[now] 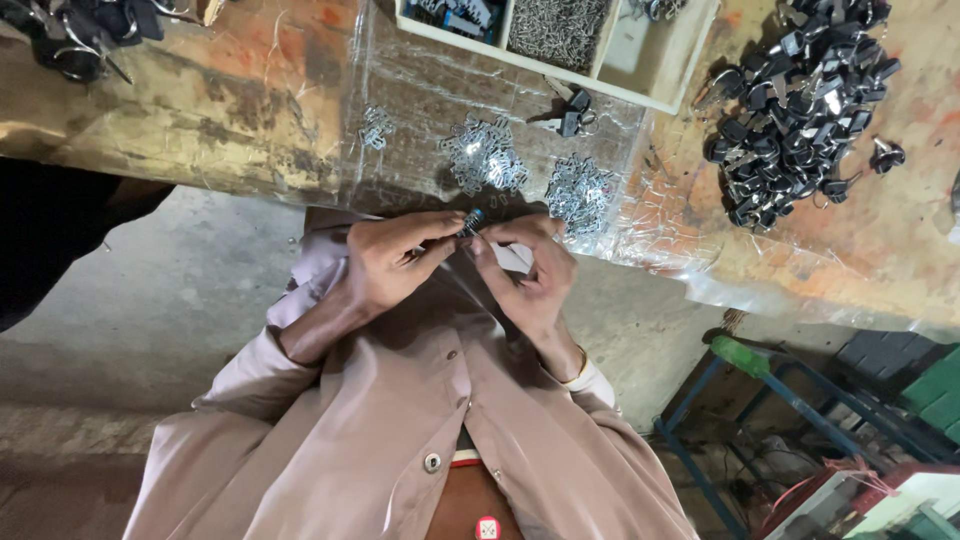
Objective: The person sits at a workbench assembling padlock lock cylinders. They pick small metal pins and springs from a compartment tray, insert them by hand into a lock body held in their hands, and place finished assemblies with the pile of locks and keys on the bench.
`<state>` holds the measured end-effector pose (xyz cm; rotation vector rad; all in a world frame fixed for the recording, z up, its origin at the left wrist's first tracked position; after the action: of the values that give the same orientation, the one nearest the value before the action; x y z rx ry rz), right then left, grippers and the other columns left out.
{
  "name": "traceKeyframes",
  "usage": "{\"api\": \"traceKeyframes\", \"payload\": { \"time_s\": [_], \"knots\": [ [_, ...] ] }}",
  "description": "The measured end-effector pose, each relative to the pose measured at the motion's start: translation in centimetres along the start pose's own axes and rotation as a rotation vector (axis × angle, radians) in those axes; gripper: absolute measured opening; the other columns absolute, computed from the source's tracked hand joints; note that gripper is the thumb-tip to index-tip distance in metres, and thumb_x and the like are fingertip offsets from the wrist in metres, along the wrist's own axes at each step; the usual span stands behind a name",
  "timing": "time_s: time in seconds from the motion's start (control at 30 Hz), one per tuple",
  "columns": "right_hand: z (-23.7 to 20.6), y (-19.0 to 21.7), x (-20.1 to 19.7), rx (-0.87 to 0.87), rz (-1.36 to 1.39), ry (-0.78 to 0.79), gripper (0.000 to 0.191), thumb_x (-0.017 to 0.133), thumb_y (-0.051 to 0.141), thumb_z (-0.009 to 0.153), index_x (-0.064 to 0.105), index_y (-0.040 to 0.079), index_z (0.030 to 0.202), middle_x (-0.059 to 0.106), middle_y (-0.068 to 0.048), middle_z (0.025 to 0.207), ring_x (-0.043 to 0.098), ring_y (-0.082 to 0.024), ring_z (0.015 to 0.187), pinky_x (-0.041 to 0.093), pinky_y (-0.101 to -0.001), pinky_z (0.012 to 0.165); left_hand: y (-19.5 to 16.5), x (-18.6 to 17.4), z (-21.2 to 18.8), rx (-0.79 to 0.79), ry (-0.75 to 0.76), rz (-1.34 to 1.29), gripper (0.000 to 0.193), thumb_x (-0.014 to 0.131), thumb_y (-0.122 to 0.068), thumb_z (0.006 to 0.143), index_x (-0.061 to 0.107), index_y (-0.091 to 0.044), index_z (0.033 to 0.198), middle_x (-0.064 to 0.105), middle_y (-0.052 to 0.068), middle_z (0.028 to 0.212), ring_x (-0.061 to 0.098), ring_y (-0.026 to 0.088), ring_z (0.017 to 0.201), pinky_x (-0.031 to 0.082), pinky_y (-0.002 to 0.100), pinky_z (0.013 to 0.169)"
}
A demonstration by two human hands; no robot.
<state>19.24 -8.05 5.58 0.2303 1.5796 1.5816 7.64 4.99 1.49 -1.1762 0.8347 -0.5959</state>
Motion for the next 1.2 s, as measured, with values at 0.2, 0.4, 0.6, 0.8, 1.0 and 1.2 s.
{"api": "traceKeyframes", "payload": {
  "time_s": [0.2, 0.4, 0.6, 0.8, 1.0, 1.2],
  "knots": [
    [1.3, 0.4, 0.4, 0.124, -0.200, 0.157, 0.027, 0.087, 0.007, 0.080, 0.071, 0.007, 0.102, 0.073, -0.002, 0.093, 0.063, -0.015, 0.077, 0.045, -0.0319, 0.085, -2.0, 0.0, -0.1, 0.228, 0.017, 0.153, 0.023, 0.077, 0.007, 0.090, 0.073, -0.002, 0.112, 0.076, 0.011, 0.116, 0.079, 0.024, 0.100, 0.066, 0.031, 0.080],
    [3.9, 1.2, -0.1, 0.002, -0.261, 0.345, 0.029, 0.095, 0.028, 0.075, 0.074, 0.013, 0.089, 0.073, 0.001, 0.083, 0.061, -0.017, 0.079, 0.039, -0.0355, 0.087, -3.1, -0.4, 0.7, 0.325, 0.106, 0.042, 0.026, 0.080, 0.000, 0.089, 0.074, -0.007, 0.114, 0.075, 0.010, 0.114, 0.077, 0.025, 0.093, 0.065, 0.033, 0.073],
    [6.7, -1.4, -1.9, 0.283, 0.001, 0.230, 0.015, 0.075, 0.026, 0.099, 0.073, 0.021, 0.113, 0.071, 0.007, 0.099, 0.067, -0.010, 0.093, 0.050, -0.0324, 0.087, -3.3, -0.2, 2.1, 0.248, 0.158, -0.053, 0.030, 0.081, 0.002, 0.090, 0.071, -0.006, 0.117, 0.071, 0.009, 0.109, 0.075, 0.024, 0.091, 0.064, 0.033, 0.073],
    [9.7, -0.8, -4.8, -0.023, -0.521, -0.016, 0.028, 0.088, 0.005, 0.091, 0.073, 0.005, 0.114, 0.060, -0.011, 0.110, 0.060, -0.023, 0.102, 0.050, -0.0401, 0.085, -2.6, -1.0, 2.9, 0.020, 0.062, -0.270, 0.027, 0.072, 0.009, 0.095, 0.072, -0.002, 0.120, 0.070, 0.014, 0.120, 0.076, 0.021, 0.104, 0.068, 0.031, 0.088],
    [6.2, -3.5, -6.5, 0.053, 0.551, -0.135, 0.023, 0.083, 0.000, 0.092, 0.066, 0.004, 0.106, 0.068, -0.008, 0.112, 0.068, -0.019, 0.107, 0.057, -0.0373, 0.097, -0.6, 0.0, 2.3, -0.258, 0.080, -0.593, 0.024, 0.074, 0.009, 0.096, 0.074, 0.003, 0.119, 0.076, 0.016, 0.121, 0.075, 0.019, 0.108, 0.064, 0.030, 0.093],
    [2.8, -2.1, -2.3, 0.084, 0.611, 0.102, 0.026, 0.082, -0.005, 0.086, 0.060, 0.003, 0.098, 0.072, -0.017, 0.112, 0.072, -0.026, 0.107, 0.061, -0.0368, 0.088, 1.1, 1.6, 1.4, -0.452, 0.052, -0.827, 0.013, 0.078, 0.009, 0.091, 0.068, 0.003, 0.098, 0.077, 0.020, 0.113, 0.075, 0.019, 0.100, 0.065, 0.030, 0.085]
  ]
}}
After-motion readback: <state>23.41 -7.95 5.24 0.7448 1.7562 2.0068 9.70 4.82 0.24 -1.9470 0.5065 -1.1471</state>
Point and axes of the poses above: each hand's wrist, its own z-axis towards the middle knuckle, its own x-axis out of the palm, y = z × x, the point moved 9 cm from there along z, towards the middle knuckle
